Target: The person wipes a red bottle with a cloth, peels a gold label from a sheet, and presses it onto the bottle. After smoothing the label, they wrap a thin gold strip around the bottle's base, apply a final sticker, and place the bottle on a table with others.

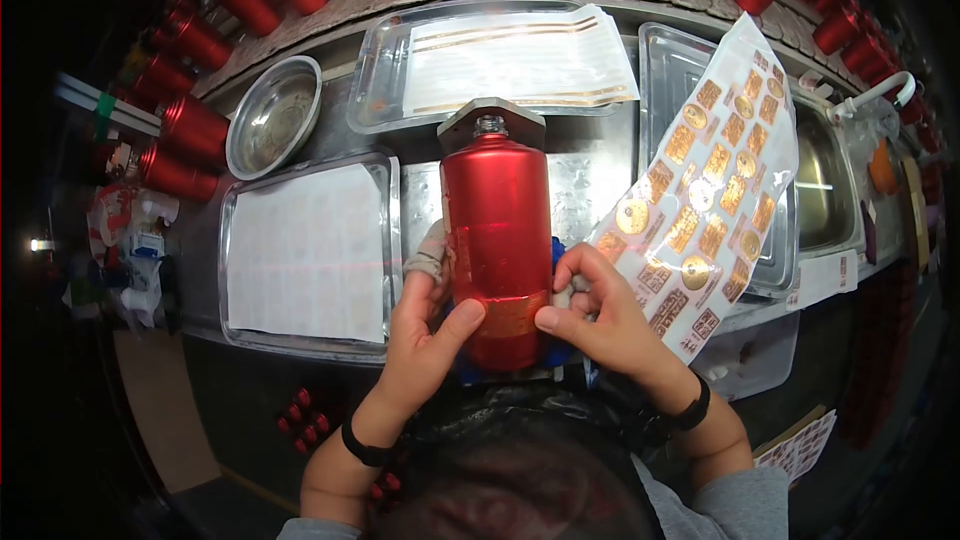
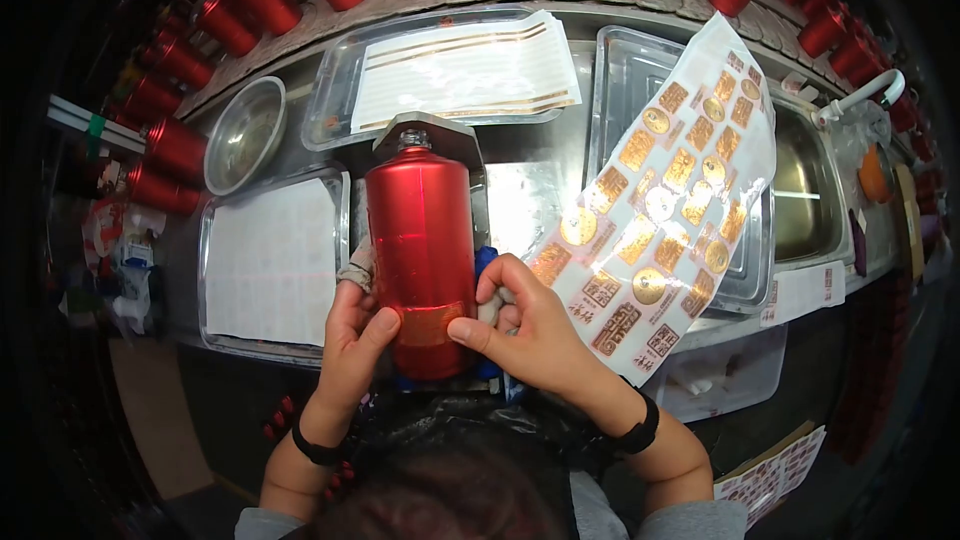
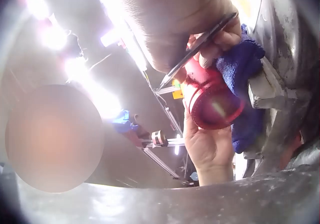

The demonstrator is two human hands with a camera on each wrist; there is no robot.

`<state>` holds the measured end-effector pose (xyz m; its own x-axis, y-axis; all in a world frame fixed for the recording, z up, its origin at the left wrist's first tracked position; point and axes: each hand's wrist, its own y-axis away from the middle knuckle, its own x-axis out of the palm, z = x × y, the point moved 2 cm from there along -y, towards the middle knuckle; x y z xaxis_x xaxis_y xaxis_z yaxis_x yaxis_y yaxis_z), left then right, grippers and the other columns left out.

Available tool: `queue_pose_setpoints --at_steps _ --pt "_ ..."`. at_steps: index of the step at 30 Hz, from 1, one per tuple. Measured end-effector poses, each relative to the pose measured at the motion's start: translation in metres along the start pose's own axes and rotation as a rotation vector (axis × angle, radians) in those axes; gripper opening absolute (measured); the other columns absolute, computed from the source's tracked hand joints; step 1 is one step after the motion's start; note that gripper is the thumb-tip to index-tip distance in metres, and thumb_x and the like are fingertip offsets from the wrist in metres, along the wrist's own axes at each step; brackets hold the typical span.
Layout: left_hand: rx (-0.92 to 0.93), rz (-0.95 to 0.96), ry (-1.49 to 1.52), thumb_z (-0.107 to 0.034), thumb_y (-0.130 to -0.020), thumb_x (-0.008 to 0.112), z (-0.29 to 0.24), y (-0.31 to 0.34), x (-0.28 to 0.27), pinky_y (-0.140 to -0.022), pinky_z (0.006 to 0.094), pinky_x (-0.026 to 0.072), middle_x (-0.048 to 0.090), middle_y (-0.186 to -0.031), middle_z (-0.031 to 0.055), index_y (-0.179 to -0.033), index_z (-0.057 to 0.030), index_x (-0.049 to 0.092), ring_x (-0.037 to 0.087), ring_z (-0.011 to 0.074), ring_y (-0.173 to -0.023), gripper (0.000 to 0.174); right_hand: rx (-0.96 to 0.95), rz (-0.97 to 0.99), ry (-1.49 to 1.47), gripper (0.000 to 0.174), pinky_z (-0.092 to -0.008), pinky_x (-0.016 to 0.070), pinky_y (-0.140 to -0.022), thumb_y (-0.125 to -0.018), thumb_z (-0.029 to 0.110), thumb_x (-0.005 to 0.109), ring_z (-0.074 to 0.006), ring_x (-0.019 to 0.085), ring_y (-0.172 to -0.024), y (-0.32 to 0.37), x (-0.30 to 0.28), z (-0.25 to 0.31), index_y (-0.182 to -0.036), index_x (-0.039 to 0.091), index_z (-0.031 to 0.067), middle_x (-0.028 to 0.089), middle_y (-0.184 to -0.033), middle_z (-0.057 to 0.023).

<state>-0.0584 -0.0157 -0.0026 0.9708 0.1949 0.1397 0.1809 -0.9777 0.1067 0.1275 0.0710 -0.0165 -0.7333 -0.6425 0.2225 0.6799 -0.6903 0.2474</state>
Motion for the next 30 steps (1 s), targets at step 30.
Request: queue_pose_setpoints --at_steps 30 --pt "0.084 0.047 -0.033 -0.015 -0.098 0.058 0.001 0.01 -0.01 -0.117 0.0363 0.0257 0.029 -0.156 0.0206 -0.154 0.0056 0.013 0.03 0.0251 -0.145 0.075 -0.142 -0.384 0.023 0.015 -0.0292 0.0511 -0.076 -0.087 0.002 0.063 -0.0163 0.063 -0.083 0.022 0.035 0.049 -0.101 0.058 0.0029 0.061 -0.09 -0.0069"
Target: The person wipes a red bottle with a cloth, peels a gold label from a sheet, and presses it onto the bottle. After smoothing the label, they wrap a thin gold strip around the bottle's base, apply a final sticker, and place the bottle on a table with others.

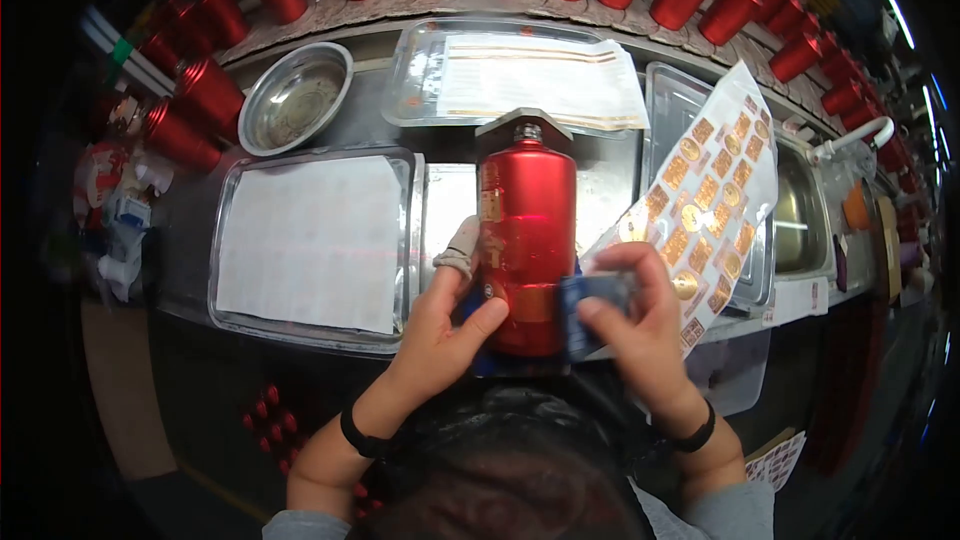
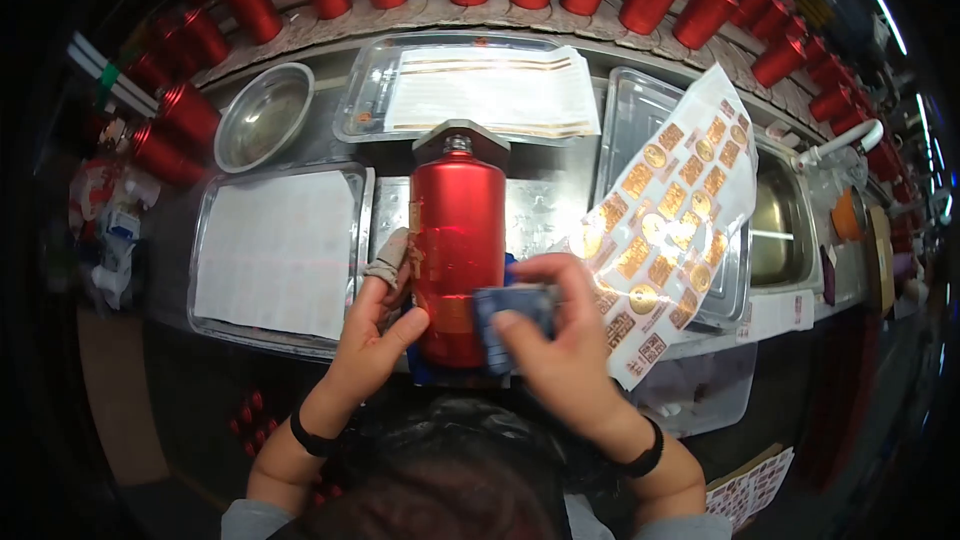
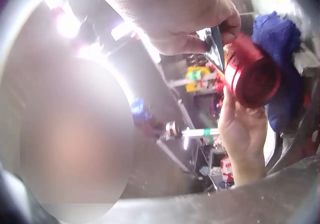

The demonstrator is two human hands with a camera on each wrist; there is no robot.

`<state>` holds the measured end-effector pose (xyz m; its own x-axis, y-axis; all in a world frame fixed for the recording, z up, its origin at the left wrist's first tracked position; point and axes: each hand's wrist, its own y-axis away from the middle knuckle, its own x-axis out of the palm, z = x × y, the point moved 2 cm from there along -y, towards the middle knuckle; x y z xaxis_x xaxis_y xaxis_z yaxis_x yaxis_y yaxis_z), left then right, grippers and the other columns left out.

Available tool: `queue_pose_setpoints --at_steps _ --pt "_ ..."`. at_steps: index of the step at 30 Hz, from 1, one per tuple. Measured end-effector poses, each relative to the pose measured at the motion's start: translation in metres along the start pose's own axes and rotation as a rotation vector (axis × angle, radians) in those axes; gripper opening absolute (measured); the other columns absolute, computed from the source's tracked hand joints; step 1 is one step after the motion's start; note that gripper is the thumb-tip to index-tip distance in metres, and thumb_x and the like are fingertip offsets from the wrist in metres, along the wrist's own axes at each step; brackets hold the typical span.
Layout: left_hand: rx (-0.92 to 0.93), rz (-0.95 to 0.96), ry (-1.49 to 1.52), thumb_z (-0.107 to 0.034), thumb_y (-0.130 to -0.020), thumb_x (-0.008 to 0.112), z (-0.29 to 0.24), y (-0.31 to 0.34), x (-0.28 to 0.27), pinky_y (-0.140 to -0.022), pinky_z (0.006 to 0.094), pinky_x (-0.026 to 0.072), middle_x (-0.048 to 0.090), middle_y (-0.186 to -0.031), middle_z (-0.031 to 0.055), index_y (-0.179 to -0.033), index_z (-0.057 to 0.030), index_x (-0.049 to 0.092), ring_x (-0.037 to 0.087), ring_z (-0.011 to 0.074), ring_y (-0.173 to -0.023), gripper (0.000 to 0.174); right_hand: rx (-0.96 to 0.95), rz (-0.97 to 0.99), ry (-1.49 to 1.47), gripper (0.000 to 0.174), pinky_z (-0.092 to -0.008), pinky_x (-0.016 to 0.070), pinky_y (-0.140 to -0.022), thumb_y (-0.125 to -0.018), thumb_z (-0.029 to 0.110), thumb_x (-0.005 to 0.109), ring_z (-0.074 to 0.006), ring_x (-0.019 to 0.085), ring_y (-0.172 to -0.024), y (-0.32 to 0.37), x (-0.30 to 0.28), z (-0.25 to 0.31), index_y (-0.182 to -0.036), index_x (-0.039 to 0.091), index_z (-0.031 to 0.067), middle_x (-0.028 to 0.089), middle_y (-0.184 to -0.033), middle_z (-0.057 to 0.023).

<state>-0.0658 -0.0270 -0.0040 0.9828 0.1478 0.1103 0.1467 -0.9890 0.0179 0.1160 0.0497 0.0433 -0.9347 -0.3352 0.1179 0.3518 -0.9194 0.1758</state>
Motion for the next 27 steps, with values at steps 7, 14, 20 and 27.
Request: queue_pose_setpoints --at_steps 7,14,20,27 --pt "-0.029 -0.014 0.005 -0.018 -0.102 0.05 -0.001 0.001 -0.002 -0.114 0.0338 0.0289 0.035 -0.153 0.0199 -0.154 0.0063 0.015 0.037 0.0238 -0.141 0.068 -0.516 0.07 0.654 0.022 -0.0357 0.05 -0.068 -0.083 0.004 0.068 -0.0287 0.063 -0.078 -0.001 0.013 0.0 -0.101 0.056 -0.0004 0.06 -0.09 -0.0163" --pt "0.057 -0.06 0.01 -0.019 -0.101 0.054 0.001 -0.006 0.007 -0.113 0.034 0.0315 0.039 -0.15 0.0205 -0.152 0.0084 0.017 0.041 0.0236 -0.137 0.069 -0.131 -0.16 0.269 0.022 -0.0259 0.0467 -0.075 -0.086 0.005 0.071 -0.0115 0.057 -0.085 0.005 -0.037 -0.05 -0.103 0.057 0.0009 0.06 -0.091 -0.0069" --pt "0.006 -0.12 0.045 -0.02 -0.1 0.057 0.001 -0.009 0.015 -0.112 0.0339 0.0329 0.04 -0.148 0.0203 -0.151 0.0078 0.021 0.04 0.0227 -0.138 0.069 -0.154 -0.069 0.155 0.026 -0.024 0.0464 -0.077 -0.087 0.006 0.072 -0.0093 0.057 -0.088 -0.01 -0.029 -0.057 -0.107 0.055 0.0015 0.059 -0.093 -0.003" --pt "-0.04 -0.04 0.088 -0.019 -0.101 0.055 0.005 -0.012 0.008 -0.113 0.0344 0.0313 0.039 -0.149 0.0161 -0.153 0.005 0.019 0.042 0.0218 -0.135 0.067 -0.223 -0.053 0.127 0.023 -0.0226 0.0476 -0.075 -0.091 0.006 0.068 -0.0082 0.057 -0.084 0.002 -0.026 -0.048 -0.108 0.053 0.0006 0.06 -0.094 -0.0026"
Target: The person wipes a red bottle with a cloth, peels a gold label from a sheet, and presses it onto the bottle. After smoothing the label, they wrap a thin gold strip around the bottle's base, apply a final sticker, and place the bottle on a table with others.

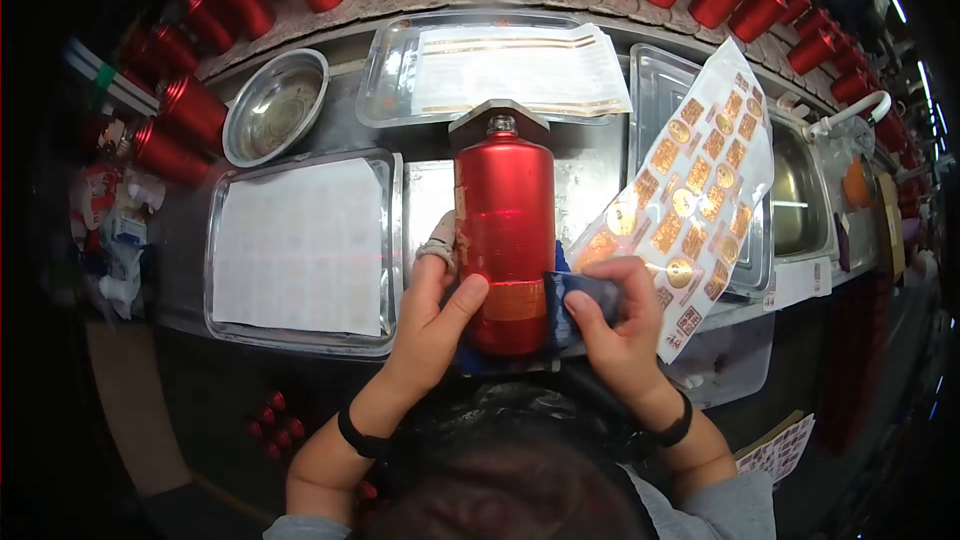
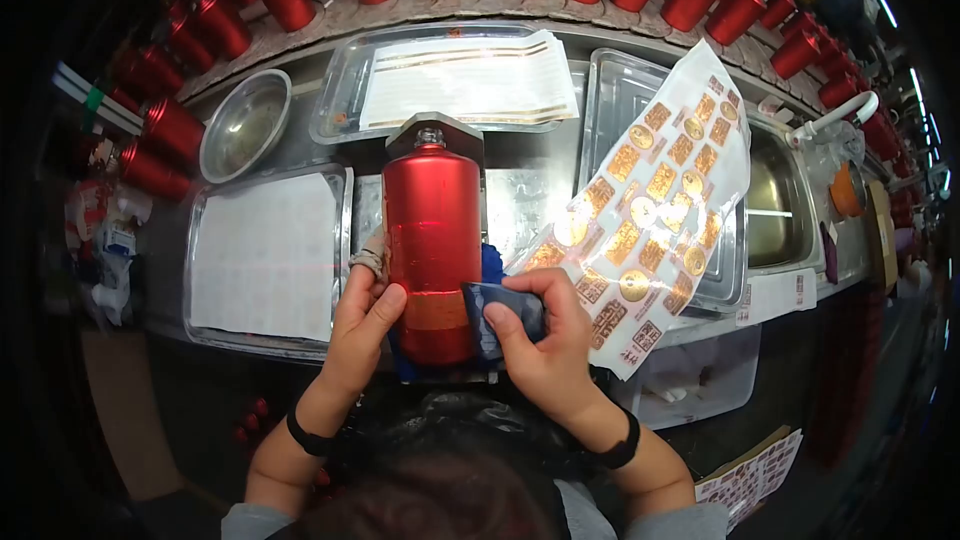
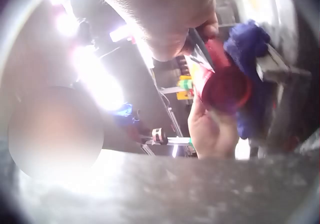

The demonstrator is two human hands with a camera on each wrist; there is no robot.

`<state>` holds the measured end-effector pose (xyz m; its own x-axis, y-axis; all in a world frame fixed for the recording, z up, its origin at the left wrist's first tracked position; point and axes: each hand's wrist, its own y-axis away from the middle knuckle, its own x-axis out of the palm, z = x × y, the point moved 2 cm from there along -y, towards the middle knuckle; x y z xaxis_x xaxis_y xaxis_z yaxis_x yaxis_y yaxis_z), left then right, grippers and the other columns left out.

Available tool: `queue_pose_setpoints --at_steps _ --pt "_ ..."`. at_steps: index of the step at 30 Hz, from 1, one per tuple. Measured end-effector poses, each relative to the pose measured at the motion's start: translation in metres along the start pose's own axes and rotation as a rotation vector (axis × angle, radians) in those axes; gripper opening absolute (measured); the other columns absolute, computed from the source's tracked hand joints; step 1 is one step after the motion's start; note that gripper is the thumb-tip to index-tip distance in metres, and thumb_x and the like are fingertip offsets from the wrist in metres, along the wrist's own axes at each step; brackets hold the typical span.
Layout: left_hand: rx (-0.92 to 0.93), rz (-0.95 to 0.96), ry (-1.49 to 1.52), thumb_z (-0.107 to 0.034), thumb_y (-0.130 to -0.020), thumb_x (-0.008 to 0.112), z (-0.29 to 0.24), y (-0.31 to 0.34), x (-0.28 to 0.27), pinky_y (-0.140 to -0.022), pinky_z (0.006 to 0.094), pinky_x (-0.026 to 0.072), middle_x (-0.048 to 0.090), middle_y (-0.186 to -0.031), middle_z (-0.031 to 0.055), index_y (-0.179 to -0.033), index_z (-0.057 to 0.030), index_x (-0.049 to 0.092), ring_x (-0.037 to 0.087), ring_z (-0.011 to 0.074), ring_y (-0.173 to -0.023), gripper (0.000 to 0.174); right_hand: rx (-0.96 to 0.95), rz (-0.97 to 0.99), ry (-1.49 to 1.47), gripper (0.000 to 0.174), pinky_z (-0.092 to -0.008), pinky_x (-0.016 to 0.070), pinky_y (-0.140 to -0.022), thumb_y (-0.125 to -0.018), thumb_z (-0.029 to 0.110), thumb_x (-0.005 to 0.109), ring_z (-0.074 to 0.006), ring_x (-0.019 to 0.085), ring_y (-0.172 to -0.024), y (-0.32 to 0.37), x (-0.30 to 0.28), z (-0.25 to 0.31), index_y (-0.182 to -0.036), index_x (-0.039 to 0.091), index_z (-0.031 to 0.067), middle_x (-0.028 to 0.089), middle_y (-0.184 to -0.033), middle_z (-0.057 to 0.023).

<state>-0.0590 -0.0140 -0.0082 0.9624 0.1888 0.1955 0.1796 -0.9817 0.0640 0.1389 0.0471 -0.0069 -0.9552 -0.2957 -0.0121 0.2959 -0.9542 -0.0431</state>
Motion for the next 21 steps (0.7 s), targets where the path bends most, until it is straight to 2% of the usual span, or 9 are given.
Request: queue_pose_setpoints --at_steps 2,3,5,8,11,12,15,16,21 --pt "-0.011 0.015 0.024 -0.019 -0.101 0.054 -0.003 -0.001 0.002 -0.113 0.0342 0.0313 0.038 -0.15 0.0159 -0.153 0.0046 0.018 0.041 0.0214 -0.136 0.068 -0.022 0.003 0.11 0.023 -0.023 0.0483 -0.074 -0.091 0.006 0.068 -0.0085 0.057 -0.083 -0.01 -0.005 -0.017 -0.107 0.054 0.0009 0.061 -0.094 -0.0032" --pt "-0.017 0.012 0.038 -0.02 -0.101 0.054 -0.003 0.0 0.0 -0.113 0.0342 0.0313 0.037 -0.151 0.0158 -0.154 0.0044 0.017 0.041 0.0212 -0.136 0.069 0.106 -0.008 0.053 0.021 -0.0239 0.0479 -0.076 -0.09 0.006 0.069 -0.0091 0.057 -0.086 -0.012 -0.01 -0.021 -0.105 0.055 0.0017 0.061 -0.094 -0.0039" --pt "-0.051 0.011 0.013 -0.019 -0.101 0.054 -0.001 0.002 -0.004 -0.113 0.0337 0.0317 0.036 -0.152 0.0158 -0.154 0.0048 0.016 0.041 0.0208 -0.137 0.069 0.077 0.006 -0.061 0.021 -0.024 0.0482 -0.077 -0.088 0.004 0.069 -0.0096 0.057 -0.088 -0.001 -0.007 0.002 -0.103 0.056 0.0015 0.061 -0.095 -0.0047" --pt "-0.023 0.02 0.032 -0.018 -0.101 0.054 0.0 0.0 -0.001 -0.112 0.0335 0.0325 0.037 -0.151 0.016 -0.154 0.0053 0.015 0.041 0.0205 -0.136 0.07 -0.08 0.032 0.212 0.022 -0.0242 0.0492 -0.078 -0.087 0.002 0.07 -0.0108 0.059 -0.088 -0.008 -0.005 -0.011 -0.104 0.056 0.0011 0.061 -0.097 -0.005" --pt "0.043 -0.023 0.015 -0.018 -0.101 0.055 0.003 0.0 -0.001 -0.111 0.0333 0.0334 0.039 -0.15 0.0166 -0.153 0.006 0.017 0.042 0.0206 -0.135 0.069 -0.033 -0.032 0.092 0.023 -0.0256 0.0488 -0.079 -0.086 0.003 0.071 -0.0116 0.059 -0.087 -0.009 -0.011 0.0 -0.103 0.056 0.0011 0.061 -0.096 -0.0062" --pt "0.027 -0.031 -0.014 -0.018 -0.101 0.055 0.004 0.001 -0.002 -0.111 0.0333 0.0335 0.04 -0.149 0.0169 -0.153 0.0064 0.018 0.042 0.0208 -0.135 0.068 -0.149 0.038 0.057 0.021 -0.0262 0.0483 -0.077 -0.087 0.004 0.071 -0.0113 0.059 -0.087 -0.005 -0.007 0.016 -0.102 0.057 0.0012 0.061 -0.094 -0.007" --pt "0.039 -0.055 -0.064 -0.016 -0.101 0.053 -0.002 0.007 0.002 -0.112 0.033 0.0333 0.04 -0.149 0.019 -0.151 0.0088 0.021 0.042 0.0226 -0.137 0.064 -0.176 0.075 0.262 0.022 -0.0264 0.048 -0.074 -0.086 0.005 0.073 -0.0119 0.06 -0.084 -0.013 -0.004 0.006 -0.102 0.058 0.0009 0.062 -0.09 -0.0077" --pt "0.062 -0.074 -0.077 -0.016 -0.101 0.052 -0.008 0.011 0.004 -0.112 0.033 0.0329 0.04 -0.15 0.0198 -0.151 0.0092 0.022 0.041 0.0232 -0.138 0.063 -0.159 -0.052 0.263 0.022 -0.0276 0.0486 -0.07 -0.084 0.005 0.075 -0.0149 0.061 -0.08 -0.016 -0.007 0.001 -0.101 0.06 0.0015 0.063 -0.089 -0.0079" --pt "0.16 -0.065 -0.297 -0.018 -0.099 0.053 -0.005 0.019 -0.006 -0.115 0.036 0.0286 0.037 -0.152 0.0244 -0.149 0.0106 0.025 0.037 0.0278 -0.142 0.064 -0.551 0.054 0.467 0.026 -0.0311 0.0451 -0.063 -0.071 -0.002 0.077 -0.0223 0.058 -0.069 -0.001 0.01 0.026 -0.093 0.067 0.0065 0.065 -0.082 -0.0068"
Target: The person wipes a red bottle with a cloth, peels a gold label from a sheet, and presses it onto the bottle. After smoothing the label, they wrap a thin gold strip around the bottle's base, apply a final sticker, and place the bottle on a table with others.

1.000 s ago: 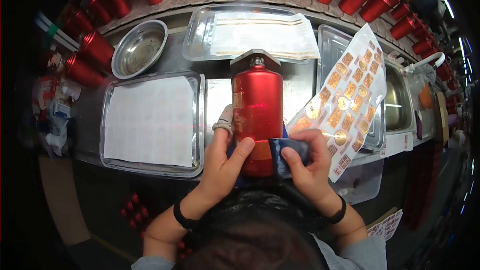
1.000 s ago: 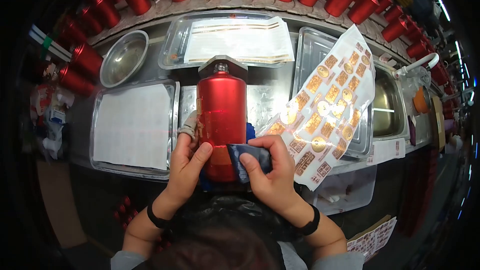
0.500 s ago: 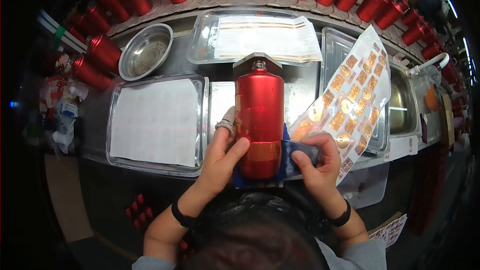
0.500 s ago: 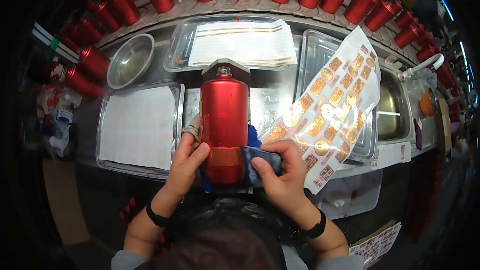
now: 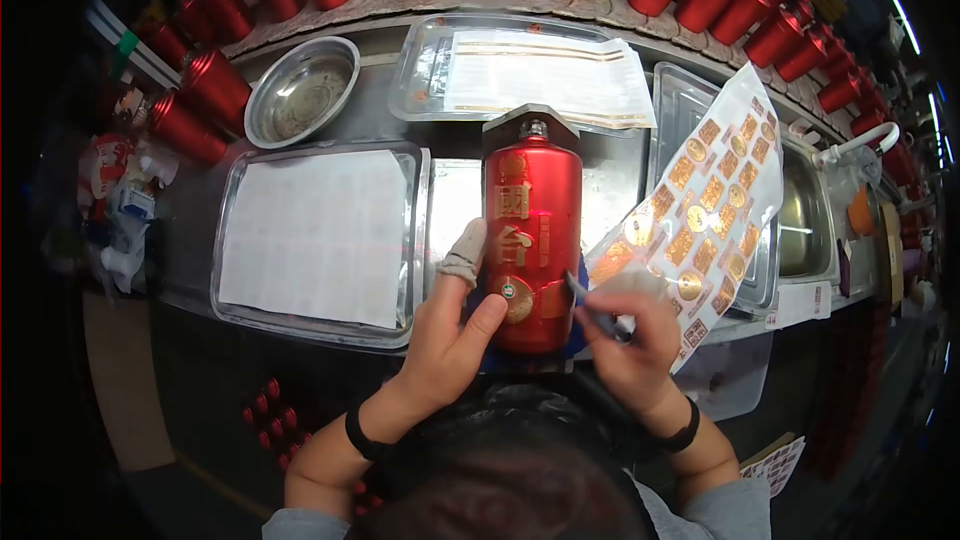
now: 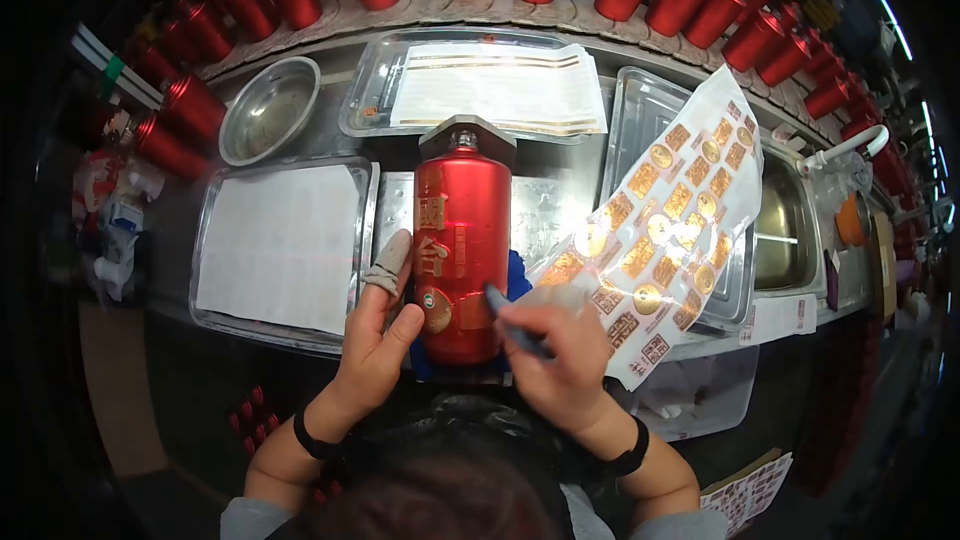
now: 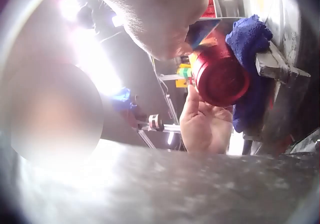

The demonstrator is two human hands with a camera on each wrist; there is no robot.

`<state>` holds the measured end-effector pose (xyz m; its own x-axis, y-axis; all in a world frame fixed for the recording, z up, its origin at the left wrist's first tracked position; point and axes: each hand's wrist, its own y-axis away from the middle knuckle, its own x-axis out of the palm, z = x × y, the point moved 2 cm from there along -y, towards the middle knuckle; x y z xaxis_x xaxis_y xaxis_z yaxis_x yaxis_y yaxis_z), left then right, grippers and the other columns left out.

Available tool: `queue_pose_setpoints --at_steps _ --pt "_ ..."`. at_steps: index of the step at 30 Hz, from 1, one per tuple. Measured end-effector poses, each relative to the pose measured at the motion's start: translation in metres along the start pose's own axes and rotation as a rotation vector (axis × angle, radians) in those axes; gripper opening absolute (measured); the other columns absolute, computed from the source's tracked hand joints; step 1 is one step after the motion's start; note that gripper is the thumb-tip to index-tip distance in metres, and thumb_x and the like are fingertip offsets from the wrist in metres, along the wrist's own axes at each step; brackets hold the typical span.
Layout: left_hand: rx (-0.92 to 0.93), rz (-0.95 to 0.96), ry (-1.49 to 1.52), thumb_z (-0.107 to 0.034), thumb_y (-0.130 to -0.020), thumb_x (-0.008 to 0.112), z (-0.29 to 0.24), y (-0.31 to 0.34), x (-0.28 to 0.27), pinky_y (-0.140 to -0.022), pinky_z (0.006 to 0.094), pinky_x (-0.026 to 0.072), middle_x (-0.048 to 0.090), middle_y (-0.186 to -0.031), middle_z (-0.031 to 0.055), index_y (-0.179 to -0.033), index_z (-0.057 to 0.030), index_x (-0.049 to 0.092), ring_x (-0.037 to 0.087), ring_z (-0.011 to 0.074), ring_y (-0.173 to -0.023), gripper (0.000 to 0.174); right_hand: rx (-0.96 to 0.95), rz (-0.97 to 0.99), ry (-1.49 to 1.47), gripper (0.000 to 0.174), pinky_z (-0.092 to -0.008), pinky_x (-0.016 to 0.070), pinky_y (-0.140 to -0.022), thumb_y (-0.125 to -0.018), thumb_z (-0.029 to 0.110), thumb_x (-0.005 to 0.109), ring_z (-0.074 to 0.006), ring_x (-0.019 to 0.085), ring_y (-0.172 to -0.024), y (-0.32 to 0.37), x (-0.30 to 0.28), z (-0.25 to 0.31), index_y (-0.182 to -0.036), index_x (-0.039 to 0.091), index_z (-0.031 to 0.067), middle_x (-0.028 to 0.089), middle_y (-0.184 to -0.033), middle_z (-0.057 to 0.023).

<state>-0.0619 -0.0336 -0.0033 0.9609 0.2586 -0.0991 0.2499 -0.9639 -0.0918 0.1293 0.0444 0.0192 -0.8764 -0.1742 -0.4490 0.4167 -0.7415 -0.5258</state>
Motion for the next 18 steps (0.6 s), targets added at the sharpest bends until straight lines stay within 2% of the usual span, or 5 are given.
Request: queue_pose_setpoints --at_steps 3,7,9,13,18 --pt "0.026 0.023 -0.141 -0.022 -0.097 0.056 -0.001 0.005 -0.003 -0.117 0.0437 0.023 0.034 -0.153 0.027 -0.149 0.0072 0.03 0.035 0.0335 -0.143 0.065 -0.216 0.204 0.001 0.027 -0.0346 0.0452 -0.067 -0.065 -0.005 0.077 -0.0226 0.059 -0.069 -0.006 -0.007 0.02 -0.087 0.069 0.0084 0.068 -0.085 -0.0065" --pt "0.228 0.071 -0.505 -0.03 -0.093 0.062 -0.018 0.01 -0.003 -0.116 0.058 0.0169 0.03 -0.154 0.0298 -0.142 -0.0083 0.051 0.029 0.0456 -0.143 0.054 0.135 0.052 -0.137 0.026 -0.0335 0.046 -0.068 -0.066 -0.006 0.077 -0.0239 0.062 -0.071 -0.006 -0.014 0.011 -0.087 0.07 0.0071 0.069 -0.079 -0.0065" --pt "0.293 0.091 -0.697 -0.037 -0.089 0.066 -0.025 0.01 0.0 -0.111 0.0655 0.0177 0.027 -0.155 0.0308 -0.129 -0.0229 0.067 0.026 0.0543 -0.141 0.042 0.088 0.083 -0.088 0.022 -0.0323 0.0457 -0.066 -0.07 -0.004 0.078 -0.023 0.063 -0.072 -0.003 -0.011 0.0 -0.088 0.069 0.0058 0.068 -0.08 -0.0075" --pt "0.356 0.103 -0.899 -0.044 -0.087 0.067 -0.028 0.01 0.001 -0.108 0.067 0.0209 0.03 -0.154 0.0295 -0.128 -0.0294 0.067 0.03 0.0561 -0.137 0.043 0.129 0.213 -0.233 0.02 -0.0289 0.0463 -0.067 -0.075 -0.001 0.078 -0.0198 0.063 -0.076 0.008 -0.019 0.003 -0.091 0.068 0.0038 0.067 -0.084 -0.0084" --pt "0.395 0.143 -0.934 -0.044 -0.087 0.067 -0.032 0.021 0.001 -0.107 0.0684 0.0217 0.032 -0.153 0.0281 -0.123 -0.03 0.07 0.03 0.0551 -0.137 0.039 0.515 0.092 -0.39 0.019 -0.0261 0.0478 -0.073 -0.08 0.003 0.077 -0.0153 0.062 -0.081 0.008 -0.017 -0.01 -0.096 0.066 0.0011 0.065 -0.089 -0.0078"
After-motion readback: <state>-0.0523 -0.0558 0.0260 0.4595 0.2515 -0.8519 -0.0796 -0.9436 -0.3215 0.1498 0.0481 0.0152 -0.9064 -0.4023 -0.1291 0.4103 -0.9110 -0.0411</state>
